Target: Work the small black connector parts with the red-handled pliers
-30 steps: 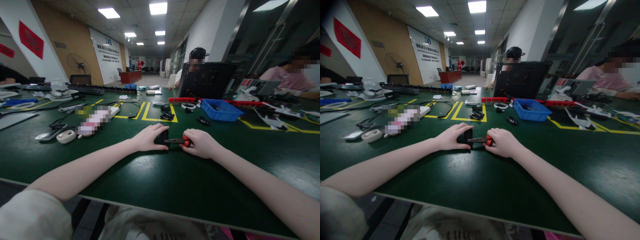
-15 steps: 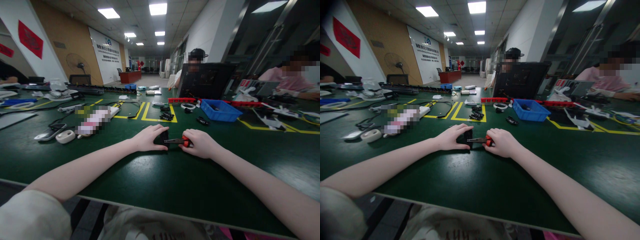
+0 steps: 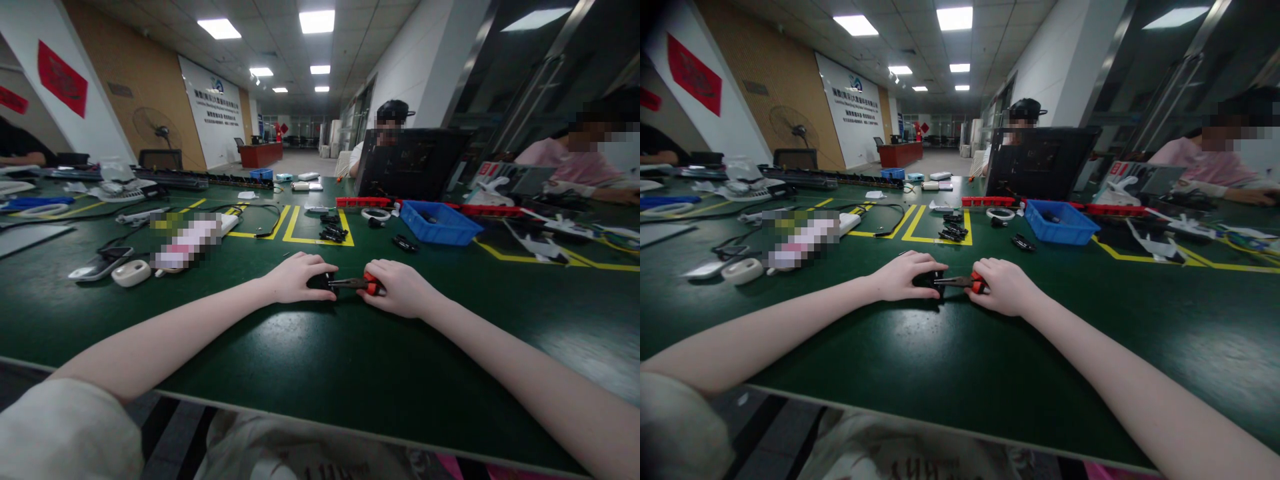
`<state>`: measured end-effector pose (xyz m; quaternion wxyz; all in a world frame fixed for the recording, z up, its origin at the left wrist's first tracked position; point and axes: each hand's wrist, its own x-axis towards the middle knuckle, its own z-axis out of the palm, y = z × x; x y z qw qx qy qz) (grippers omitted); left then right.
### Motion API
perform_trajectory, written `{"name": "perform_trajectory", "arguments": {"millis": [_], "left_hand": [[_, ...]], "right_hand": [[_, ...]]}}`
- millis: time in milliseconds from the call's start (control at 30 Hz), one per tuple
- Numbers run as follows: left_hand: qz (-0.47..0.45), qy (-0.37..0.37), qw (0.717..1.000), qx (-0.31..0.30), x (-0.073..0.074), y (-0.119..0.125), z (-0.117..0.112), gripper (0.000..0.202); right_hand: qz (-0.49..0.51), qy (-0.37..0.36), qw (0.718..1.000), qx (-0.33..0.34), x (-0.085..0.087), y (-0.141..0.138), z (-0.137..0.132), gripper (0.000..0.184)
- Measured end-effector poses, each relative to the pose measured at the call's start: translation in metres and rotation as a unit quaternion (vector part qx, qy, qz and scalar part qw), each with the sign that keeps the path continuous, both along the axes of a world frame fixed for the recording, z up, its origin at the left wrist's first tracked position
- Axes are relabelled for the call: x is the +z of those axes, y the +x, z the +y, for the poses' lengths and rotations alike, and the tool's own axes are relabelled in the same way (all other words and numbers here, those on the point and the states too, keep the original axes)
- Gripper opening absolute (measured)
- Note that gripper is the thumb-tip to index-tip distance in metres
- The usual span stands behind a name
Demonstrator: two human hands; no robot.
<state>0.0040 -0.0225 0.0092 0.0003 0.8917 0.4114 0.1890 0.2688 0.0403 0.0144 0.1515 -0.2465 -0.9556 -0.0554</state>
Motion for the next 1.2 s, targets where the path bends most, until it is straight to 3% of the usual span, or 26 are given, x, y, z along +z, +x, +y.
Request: {"name": "perform_trajectory", "arguments": {"millis": [300,567,1200], "left_hand": [[-0.024,0.016,1.0,-0.003,-0.0025,0.0005,-0.0002,0.066],[-0.028,0.033,0.999,-0.021,-0.0042,-0.0005,-0.0003,0.06],[0.009,0.028,0.999,0.012,-0.0049,0.0001,0.0023,0.066]], "right_hand": [[-0.001,-0.005,1.0,-0.004,-0.0001,-0.0005,-0.0003,0.022],[-0.008,-0.002,1.0,-0.003,0.0011,-0.0004,-0.0009,0.021],[-0.008,-0.011,1.0,-0.008,0.0034,-0.0014,-0.0031,0.021]]}}
